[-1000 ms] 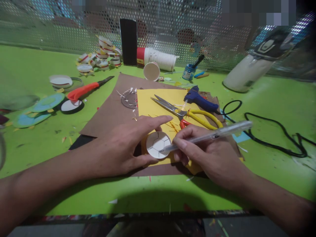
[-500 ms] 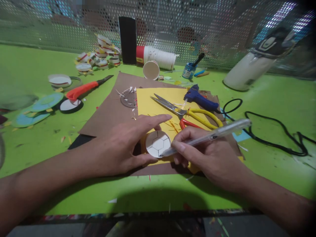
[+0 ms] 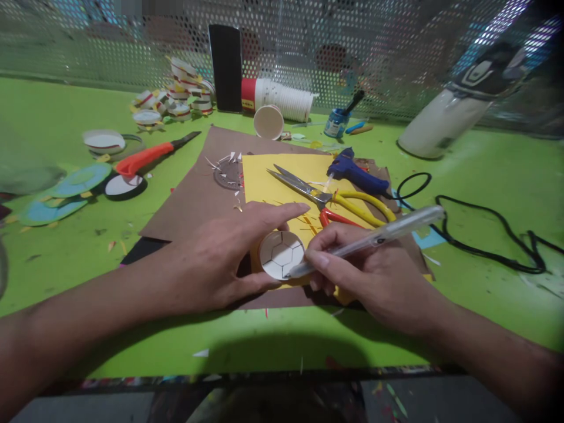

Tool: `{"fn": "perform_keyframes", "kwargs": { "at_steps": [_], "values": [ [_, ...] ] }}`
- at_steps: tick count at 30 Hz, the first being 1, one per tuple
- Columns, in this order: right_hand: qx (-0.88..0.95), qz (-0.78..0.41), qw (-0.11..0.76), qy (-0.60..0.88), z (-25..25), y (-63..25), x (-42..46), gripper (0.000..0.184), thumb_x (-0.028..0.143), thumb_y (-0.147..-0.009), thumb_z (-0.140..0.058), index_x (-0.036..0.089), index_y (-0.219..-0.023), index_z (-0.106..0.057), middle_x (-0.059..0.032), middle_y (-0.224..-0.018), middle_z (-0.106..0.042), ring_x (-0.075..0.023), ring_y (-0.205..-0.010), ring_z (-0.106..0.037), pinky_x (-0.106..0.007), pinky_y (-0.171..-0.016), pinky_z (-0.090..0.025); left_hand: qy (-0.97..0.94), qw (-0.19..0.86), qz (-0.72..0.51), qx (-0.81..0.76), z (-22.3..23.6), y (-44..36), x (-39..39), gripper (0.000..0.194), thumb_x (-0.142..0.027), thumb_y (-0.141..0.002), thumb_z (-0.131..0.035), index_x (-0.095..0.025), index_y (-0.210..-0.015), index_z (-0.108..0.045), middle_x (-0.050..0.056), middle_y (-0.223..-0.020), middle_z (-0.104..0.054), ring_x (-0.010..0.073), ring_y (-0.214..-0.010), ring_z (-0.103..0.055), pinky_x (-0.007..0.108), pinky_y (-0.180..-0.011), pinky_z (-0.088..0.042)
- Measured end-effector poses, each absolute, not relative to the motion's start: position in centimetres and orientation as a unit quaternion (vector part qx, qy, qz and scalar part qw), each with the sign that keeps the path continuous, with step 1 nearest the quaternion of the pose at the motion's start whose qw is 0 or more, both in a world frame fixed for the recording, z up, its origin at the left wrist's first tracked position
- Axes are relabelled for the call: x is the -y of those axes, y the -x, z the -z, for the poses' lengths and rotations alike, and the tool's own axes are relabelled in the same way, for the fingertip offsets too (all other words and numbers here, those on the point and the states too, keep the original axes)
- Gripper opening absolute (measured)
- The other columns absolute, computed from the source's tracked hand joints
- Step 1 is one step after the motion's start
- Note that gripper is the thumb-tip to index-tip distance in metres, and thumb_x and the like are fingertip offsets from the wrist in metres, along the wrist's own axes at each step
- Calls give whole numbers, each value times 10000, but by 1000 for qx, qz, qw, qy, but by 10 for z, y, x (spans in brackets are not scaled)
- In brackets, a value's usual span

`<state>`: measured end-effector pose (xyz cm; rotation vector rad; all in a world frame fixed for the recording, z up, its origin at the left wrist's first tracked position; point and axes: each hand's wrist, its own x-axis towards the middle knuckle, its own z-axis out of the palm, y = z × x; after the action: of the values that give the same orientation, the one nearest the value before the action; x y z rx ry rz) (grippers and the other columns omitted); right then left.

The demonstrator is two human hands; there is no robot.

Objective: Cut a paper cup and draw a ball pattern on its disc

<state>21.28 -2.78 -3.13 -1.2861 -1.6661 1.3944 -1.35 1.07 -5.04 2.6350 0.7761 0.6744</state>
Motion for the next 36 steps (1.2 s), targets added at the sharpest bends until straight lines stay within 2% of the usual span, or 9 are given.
{"fn": "perform_keyframes", "kwargs": {
  "at_steps": [4,13,20,25,30,33,36],
  "values": [
    [628,-511,322,490,30,-212,27,157,271,-894,-598,214,-750,-577,23,-574,-641,-109,-489,-603,-234,-464,-469,-923,145,-227,-274,49,14,-10,693,-346,-903,-632,-257,-1505,-301,98,-1431,-551,256,-1241,-581,371,-1052,-482],
    [634,-517,298,493,32,-213,28,173,336,-886,-633,220,-767,-587,14,-597,-642,-111,-496,-586,-232,-449,-445,-923,145,-240,-264,51,15,-8,700,-336,-909,-629,-317,-1516,-279,82,-1455,-523,271,-1290,-536,420,-1047,-494],
    [649,-511,290,484,32,-213,29,136,285,-886,-611,221,-768,-592,16,-602,-624,-112,-523,-573,-235,-491,-461,-925,138,-250,-252,51,13,-6,670,-297,-906,-643,-254,-1492,-322,95,-1417,-551,238,-1255,-558,352,-1021,-506],
    [659,-511,276,478,32,-215,30,118,280,-875,-627,223,-777,-594,14,-611,-616,-113,-528,-546,-234,-490,-442,-932,131,-249,-230,50,13,-6,663,-263,-906,-638,-232,-1489,-325,107,-1393,-567,235,-1271,-541,350,-1035,-493],
    [657,-525,277,465,32,-216,30,107,280,-882,-635,220,-799,-605,19,-639,-629,-109,-559,-569,-228,-522,-467,-932,137,-235,-239,47,13,-5,641,-296,-927,-605,-270,-1497,-312,94,-1416,-551,244,-1278,-537,355,-1036,-487],
    [645,-522,294,474,31,-216,30,114,258,-887,-635,212,-786,-606,19,-617,-642,-105,-528,-579,-219,-497,-464,-929,141,-231,-253,48,13,-7,652,-315,-922,-608,-279,-1501,-309,90,-1421,-549,251,-1255,-557,352,-1013,-500],
    [628,-507,362,467,34,-220,27,149,293,-907,-635,204,-790,-612,19,-601,-652,-95,-498,-574,-206,-479,-462,-923,148,-220,-278,51,15,-12,710,-345,-901,-632,-276,-1515,-281,97,-1392,-574,259,-1185,-604,362,-969,-517]
  ]
}}
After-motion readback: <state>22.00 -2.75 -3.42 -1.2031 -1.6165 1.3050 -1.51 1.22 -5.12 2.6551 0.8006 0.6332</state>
